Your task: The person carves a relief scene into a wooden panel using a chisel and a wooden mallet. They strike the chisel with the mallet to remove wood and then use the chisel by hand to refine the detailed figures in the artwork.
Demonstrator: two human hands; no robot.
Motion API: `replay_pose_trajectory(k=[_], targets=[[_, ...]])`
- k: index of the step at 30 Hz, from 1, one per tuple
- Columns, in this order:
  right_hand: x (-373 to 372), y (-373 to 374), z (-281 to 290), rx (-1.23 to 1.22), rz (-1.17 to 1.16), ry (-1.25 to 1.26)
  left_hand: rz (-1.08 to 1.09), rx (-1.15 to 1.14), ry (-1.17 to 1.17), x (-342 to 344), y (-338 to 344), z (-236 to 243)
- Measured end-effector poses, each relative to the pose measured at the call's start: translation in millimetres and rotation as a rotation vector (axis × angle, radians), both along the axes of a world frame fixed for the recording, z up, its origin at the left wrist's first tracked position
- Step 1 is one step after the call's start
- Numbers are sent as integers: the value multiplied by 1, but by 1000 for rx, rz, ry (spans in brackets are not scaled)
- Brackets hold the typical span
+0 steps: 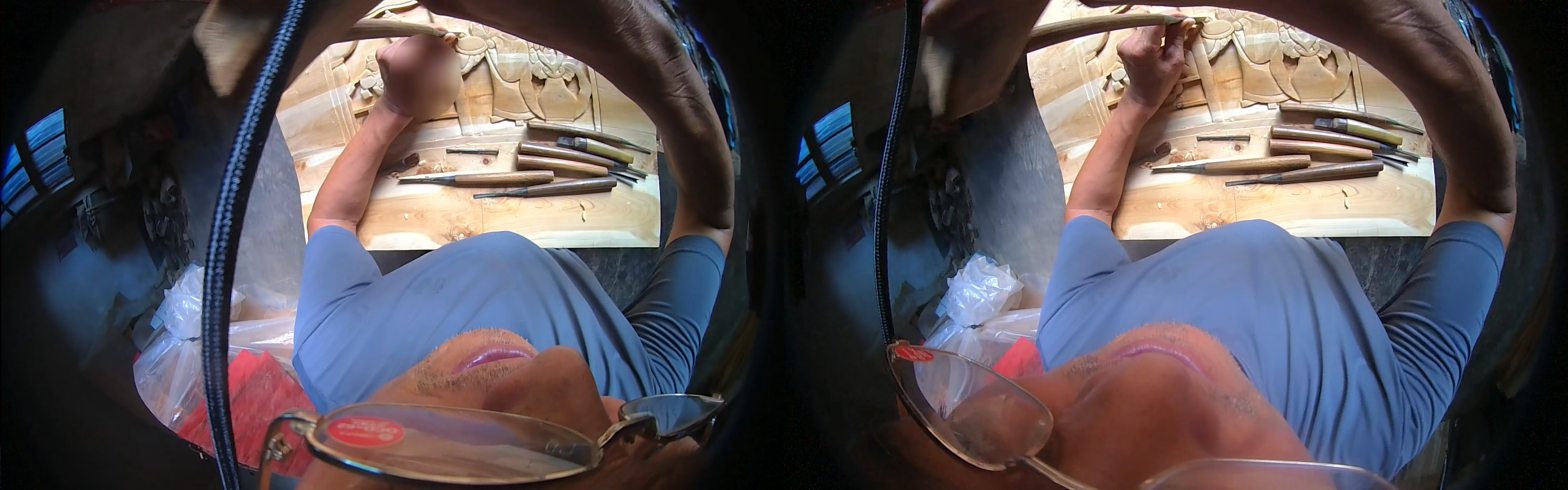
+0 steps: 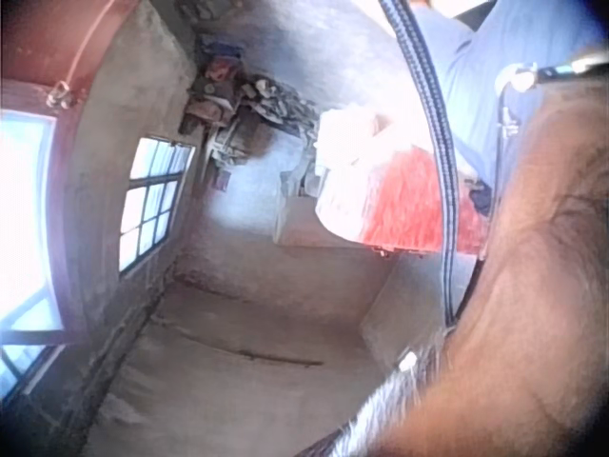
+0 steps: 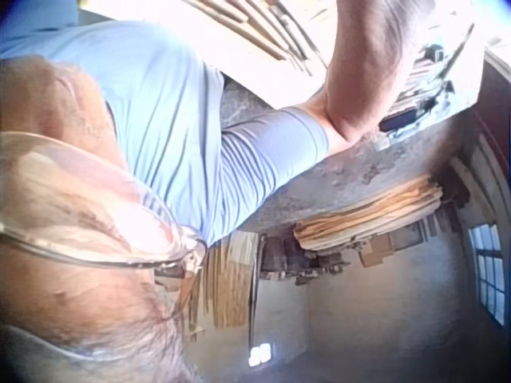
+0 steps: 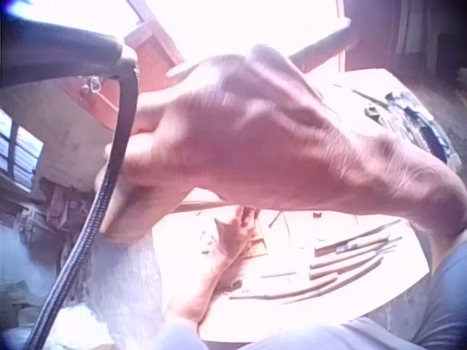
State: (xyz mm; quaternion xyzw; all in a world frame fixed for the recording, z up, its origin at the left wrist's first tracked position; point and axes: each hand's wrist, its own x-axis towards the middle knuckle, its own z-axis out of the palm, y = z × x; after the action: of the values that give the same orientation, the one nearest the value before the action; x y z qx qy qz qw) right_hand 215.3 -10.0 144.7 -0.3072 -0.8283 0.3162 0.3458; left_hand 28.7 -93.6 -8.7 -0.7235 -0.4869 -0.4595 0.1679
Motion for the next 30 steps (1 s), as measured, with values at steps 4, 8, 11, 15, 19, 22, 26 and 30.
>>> replay_pose_trajectory(k=[4,8,11,15,19,22,26,30], targets=[[-3,0,-6,50,9,-40,39,-35,-7,-2,-6,1],[-2,-1,-6,102,9,-76,55,-94,-28,-2,-8,-1],[-5,3,-8,130,7,-101,30,-75,-28,-2,-7,-2],[-1,-1,-8,151,-6,-136,67,-74,-39,5,-6,-1],[-7,0,-15,168,30,-135,133,-99,-71,-6,-12,-12],[-1,-3,-9,187,-2,-168,106,-105,-88,2,-5,-5],[3,1,-11,215,-22,-176,111,-130,-108,3,-1,-7],[5,2,-13,234,-20,-176,114,-140,-95,2,-5,-3]])
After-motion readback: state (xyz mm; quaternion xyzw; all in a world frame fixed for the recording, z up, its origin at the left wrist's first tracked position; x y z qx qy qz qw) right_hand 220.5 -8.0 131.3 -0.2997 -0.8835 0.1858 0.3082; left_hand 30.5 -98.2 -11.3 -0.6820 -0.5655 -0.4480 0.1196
